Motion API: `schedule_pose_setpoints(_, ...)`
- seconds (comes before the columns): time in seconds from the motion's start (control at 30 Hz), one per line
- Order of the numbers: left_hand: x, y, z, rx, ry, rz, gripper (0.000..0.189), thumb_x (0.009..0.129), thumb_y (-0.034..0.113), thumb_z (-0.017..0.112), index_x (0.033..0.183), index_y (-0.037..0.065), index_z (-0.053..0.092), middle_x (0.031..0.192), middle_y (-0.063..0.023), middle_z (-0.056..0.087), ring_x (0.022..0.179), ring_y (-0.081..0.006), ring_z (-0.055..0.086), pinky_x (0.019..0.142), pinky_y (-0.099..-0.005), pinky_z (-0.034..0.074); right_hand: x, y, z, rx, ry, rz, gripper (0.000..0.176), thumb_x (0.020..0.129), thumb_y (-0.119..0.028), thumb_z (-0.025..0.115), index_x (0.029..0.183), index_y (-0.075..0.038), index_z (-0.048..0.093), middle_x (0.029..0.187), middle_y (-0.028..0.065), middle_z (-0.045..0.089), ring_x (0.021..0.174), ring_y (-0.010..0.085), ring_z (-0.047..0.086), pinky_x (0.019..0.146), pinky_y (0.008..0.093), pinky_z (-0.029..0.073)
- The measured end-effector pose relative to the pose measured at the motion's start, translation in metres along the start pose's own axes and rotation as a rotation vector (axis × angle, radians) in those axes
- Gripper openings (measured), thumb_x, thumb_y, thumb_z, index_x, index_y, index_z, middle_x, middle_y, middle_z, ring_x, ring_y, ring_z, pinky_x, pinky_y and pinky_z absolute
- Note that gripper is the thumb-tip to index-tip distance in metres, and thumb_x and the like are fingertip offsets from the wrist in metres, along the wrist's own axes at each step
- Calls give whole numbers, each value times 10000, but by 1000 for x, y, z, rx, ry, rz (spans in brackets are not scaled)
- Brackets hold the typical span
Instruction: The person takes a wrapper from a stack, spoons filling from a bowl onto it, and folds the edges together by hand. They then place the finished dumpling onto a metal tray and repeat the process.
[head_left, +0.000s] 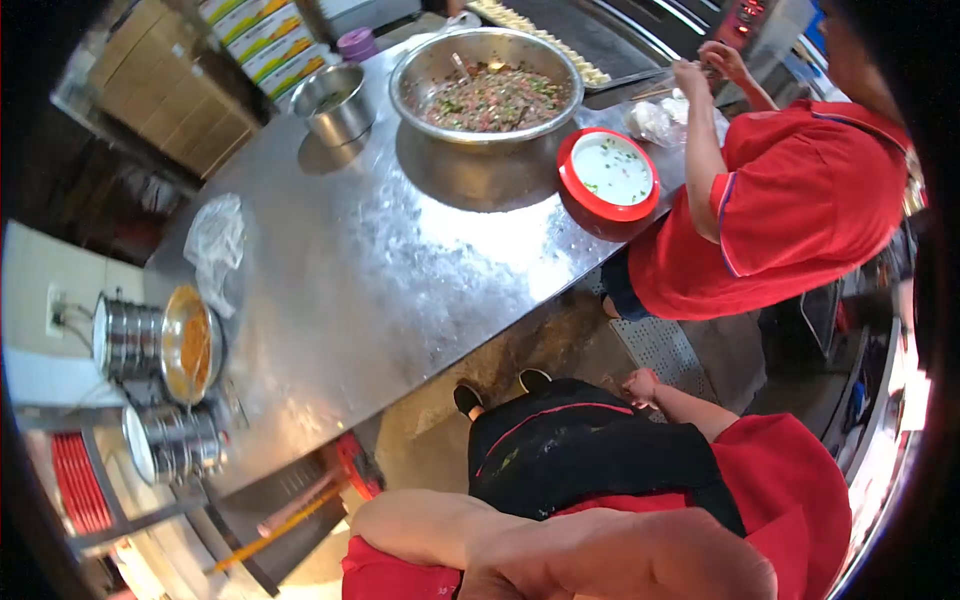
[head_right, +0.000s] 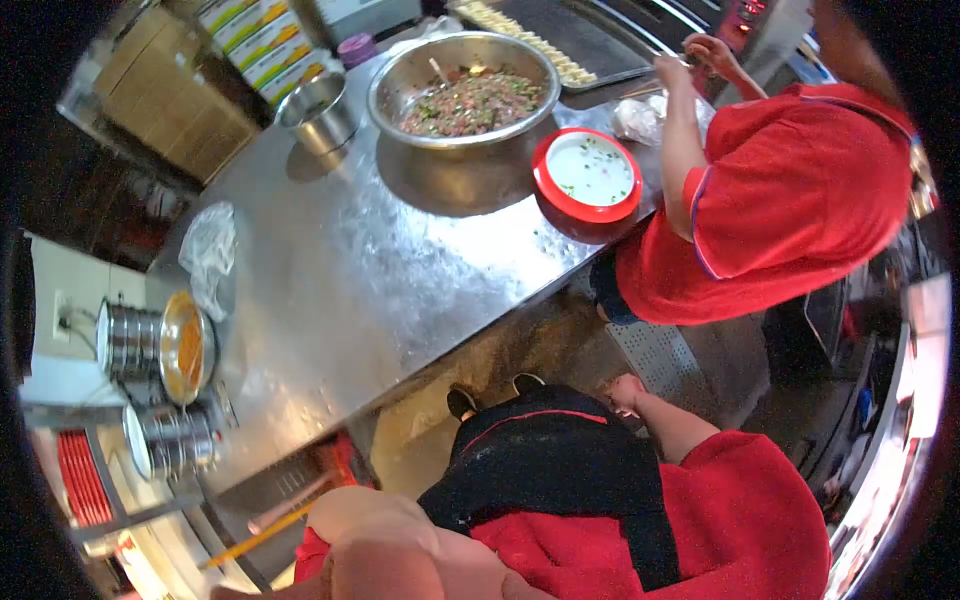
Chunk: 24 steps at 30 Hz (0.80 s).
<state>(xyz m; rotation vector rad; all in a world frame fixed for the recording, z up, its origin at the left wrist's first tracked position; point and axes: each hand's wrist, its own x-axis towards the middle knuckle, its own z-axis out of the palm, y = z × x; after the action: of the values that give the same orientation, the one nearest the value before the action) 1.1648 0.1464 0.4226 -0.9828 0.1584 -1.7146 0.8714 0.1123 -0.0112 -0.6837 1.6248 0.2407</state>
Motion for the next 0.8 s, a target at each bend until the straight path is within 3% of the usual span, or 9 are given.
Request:
schedule_pose_setpoints(0.03, 21, -14, 6, 26, -63, 240, 770, 851, 449, 631, 1181, -208, 402, 984, -326, 556, 750, -273, 606, 556, -325, 498, -17, -3, 18, -56, 182, -41, 127, 778, -157, 637, 704, -55, 650, 577, 58, 585, 455, 165, 547, 396, 313, 461)
schedule_pose_setpoints(0.17, 1, 8, 28, -69, 1, 233, 791, 842, 455, 640, 1202, -202, 388, 962, -298, 563, 716, -259, 589, 541, -325, 479, -6, 13, 57, -593, 173, -334, 217, 746, -224, 604, 851, -64, 706, 746, 146, 675, 609, 278, 651, 634, 378, 534)
schedule_pose_setpoints(0.33, 15, 44, 77, 357, 260, 158, 742, 900, 590, 432, 1051, -118, 598, 932, -225, 545, 726, -251, 581, 627, -346, 481, -19, -2, 112, -516, 402, -298, 239, 726, -257, 594, 851, -90, 709, 832, 167, 672, 815, 318, 656, 766, 398, 516)
schedule_pose_setpoints(0.4, 37, 77, 31, 422, -296, -63, 751, 924, 616, 308, 1002, -42, 662, 925, -190, 533, 790, -252, 570, 677, -327, 473, -32, -10, 126, -358, 393, -344, 238, 733, -267, 600, 854, -95, 712, 834, 166, 675, 808, 314, 658, 765, 395, 516)
schedule_pose_setpoints(0.6, 19, 55, 55, 389, 122, 128, 748, 922, 637, 271, 978, 9, 674, 1020, -269, 518, 831, -293, 575, 746, -316, 474, -60, 6, 159, -158, 459, -180, 259, 747, -309, 613, 856, -93, 706, 861, 146, 683, 818, 295, 660, 762, 385, 512)
schedule_pose_setpoints(0.67, 44, 84, 37, 680, -259, -76, 537, 919, 518, 471, 957, 18, 664, 954, -241, 578, 760, -237, 583, 670, -306, 475, -82, 12, 167, -16, 458, -76, 239, 750, -301, 622, 844, -99, 710, 845, 137, 686, 826, 273, 665, 771, 386, 513)
schedule_pose_setpoints(0.73, 64, 127, 45, 612, 50, -1122, 581, 809, 380, 679, 1173, -23, 471, 1280, -234, 434, 1235, -324, 418, 1013, -400, 320, -86, 38, 178, -54, 491, -11, 203, 770, -250, 658, 855, -73, 710, 804, 116, 693, 757, 215, 663, 731, 351, 520)
schedule_pose_setpoints(0.77, 70, 138, 25, 1022, -489, -558, 328, 825, 228, 670, 1066, 24, 578, 1280, -219, 409, 1215, -337, 419, 975, -394, 342, -176, -41, 192, -158, 785, -157, 200, 771, -256, 649, 837, -76, 707, 772, 102, 691, 721, 206, 661, 696, 349, 521)
schedule_pose_setpoints(0.8, 66, 128, 15, 1006, -246, -506, 438, 895, 404, 546, 1033, 0, 645, 1189, -256, 516, 1083, -337, 528, 937, -436, 388, -164, -26, 190, -157, 793, -151, 200, 771, -256, 649, 837, -76, 707, 772, 102, 691, 721, 206, 661, 696, 349, 521)
